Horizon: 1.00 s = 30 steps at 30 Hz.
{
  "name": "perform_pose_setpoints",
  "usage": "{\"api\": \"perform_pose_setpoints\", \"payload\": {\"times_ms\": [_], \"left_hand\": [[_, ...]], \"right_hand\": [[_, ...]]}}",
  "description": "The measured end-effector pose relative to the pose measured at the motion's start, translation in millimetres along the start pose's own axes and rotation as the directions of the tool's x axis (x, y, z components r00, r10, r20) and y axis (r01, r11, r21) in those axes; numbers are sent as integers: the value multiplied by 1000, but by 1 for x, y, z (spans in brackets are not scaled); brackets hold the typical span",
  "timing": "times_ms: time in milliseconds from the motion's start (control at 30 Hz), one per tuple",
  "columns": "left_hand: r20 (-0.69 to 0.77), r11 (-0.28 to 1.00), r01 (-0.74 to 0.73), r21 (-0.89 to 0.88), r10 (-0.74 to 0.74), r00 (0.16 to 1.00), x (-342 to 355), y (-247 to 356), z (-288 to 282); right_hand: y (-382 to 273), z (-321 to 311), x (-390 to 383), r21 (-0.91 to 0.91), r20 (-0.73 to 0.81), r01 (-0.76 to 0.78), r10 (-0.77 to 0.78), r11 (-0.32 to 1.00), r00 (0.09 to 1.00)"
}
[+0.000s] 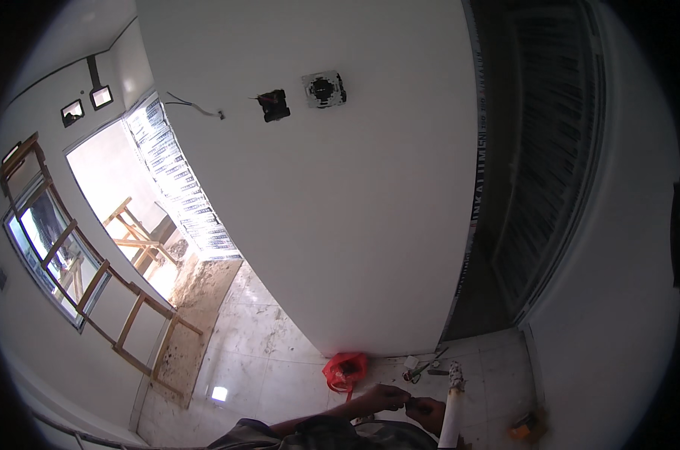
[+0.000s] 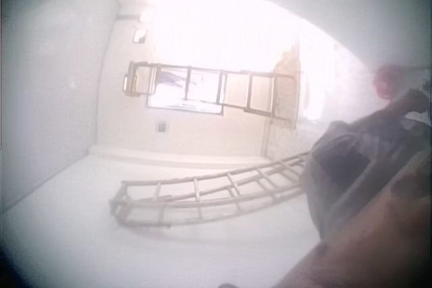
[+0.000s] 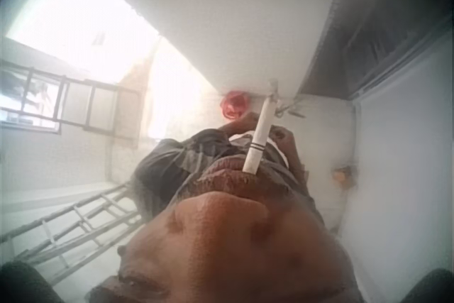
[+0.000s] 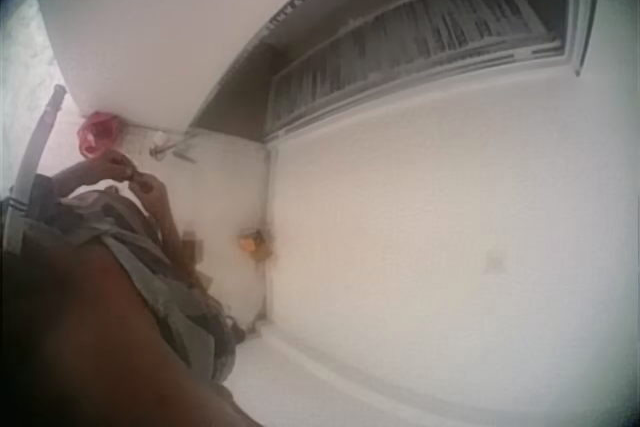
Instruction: The person works on a wall-mounted electrical box, using pliers to strip and adjust wires, then wraps the connections with electrical tape. The person handles the fixture and wires directly with their hands and tools.
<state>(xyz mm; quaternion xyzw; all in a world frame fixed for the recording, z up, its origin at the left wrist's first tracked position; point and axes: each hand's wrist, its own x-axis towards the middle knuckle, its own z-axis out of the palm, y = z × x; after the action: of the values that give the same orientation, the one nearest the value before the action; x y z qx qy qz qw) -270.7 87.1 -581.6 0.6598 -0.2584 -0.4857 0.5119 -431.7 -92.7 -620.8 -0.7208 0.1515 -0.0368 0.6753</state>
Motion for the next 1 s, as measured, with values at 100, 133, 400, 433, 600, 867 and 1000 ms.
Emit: {"api": "perform_pose_setpoints", "payload": {"times_ms": [100, 133, 400, 433, 600, 867, 1000], "left_hand": [[-23, 982, 178, -65, -180, 983, 5, -3, 7], [-23, 993, 120, 19, -119, 993, 5, -3, 6], [-20, 856, -239, 459, 278, 960, 23, -54, -7], [2, 897, -218, 385, 235, 972, 23, -56, -7], [-56, 999, 30, -27, -32, 998, 9, -34, 3], [-80, 885, -103, 453, 156, 984, -18, 3, 9], [-186, 900, -94, 425, 189, 964, -28, -5, 17]], "right_hand": [[16, 6, 3, 129, 4, 125, -126, 984, 992], [20, 6, 3, 106, 1, 115, -116, 988, 993], [20, -1, 3, -67, 54, 25, -22, 997, 998], [17, -1, 3, -53, 41, 9, -6, 999, 999], [-9, 4, -1, 54, 15, 97, -98, 994, 995], [8, 5, 0, -200, 124, 230, -208, 953, 970], [8, 14, -2, -211, 115, 171, -150, 962, 982]]}}
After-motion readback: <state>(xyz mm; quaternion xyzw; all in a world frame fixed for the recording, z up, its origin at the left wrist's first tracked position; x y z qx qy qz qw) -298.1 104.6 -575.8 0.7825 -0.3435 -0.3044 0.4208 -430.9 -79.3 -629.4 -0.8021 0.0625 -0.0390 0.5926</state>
